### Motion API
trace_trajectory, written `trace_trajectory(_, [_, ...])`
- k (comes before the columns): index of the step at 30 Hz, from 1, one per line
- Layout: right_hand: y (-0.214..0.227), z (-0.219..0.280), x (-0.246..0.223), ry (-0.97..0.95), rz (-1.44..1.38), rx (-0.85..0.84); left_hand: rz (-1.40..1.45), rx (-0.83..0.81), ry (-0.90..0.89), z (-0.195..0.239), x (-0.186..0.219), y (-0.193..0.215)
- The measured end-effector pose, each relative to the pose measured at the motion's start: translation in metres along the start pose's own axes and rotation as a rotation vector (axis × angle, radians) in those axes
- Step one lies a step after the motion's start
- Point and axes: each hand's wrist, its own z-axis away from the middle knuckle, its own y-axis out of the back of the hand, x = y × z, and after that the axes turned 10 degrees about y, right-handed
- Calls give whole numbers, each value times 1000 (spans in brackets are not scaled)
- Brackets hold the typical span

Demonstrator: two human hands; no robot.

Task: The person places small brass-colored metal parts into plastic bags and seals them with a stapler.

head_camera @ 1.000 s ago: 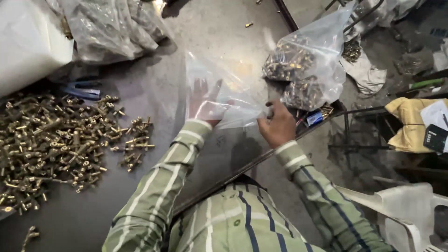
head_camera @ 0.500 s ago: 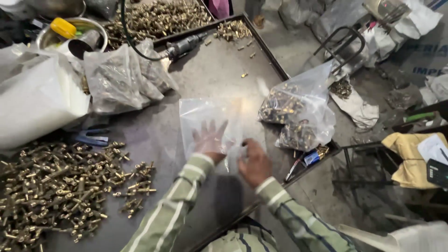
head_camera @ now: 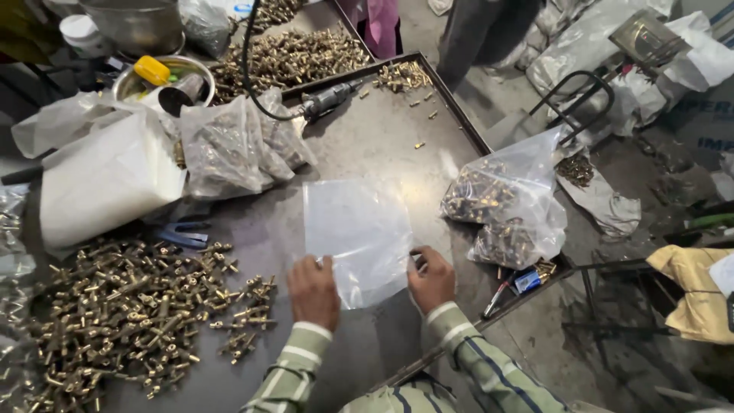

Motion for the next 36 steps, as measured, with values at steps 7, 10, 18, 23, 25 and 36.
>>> trace_trajectory(7, [-50,37,78,-868,-805,213,557,62,619,16,-42,-53])
trace_trajectory(10, [-31,24,33,-932,-967,330,835,-47,733,15,-49,-70])
trace_trajectory(18, [-59,62,178,-831,-1213,-180,1508,-664,785,20,-148,-151])
trace_trajectory(23, [3,19,43,-723,-964,-579,1508,-686,817,11,-111,-81])
trace_trajectory(25, [0,32,59,-404,-456,-543,1237,-713,524,8,-87,-48])
trace_trajectory(36, [-2,34,2,-118,71,-152,576,-68,486,21,-30,-25])
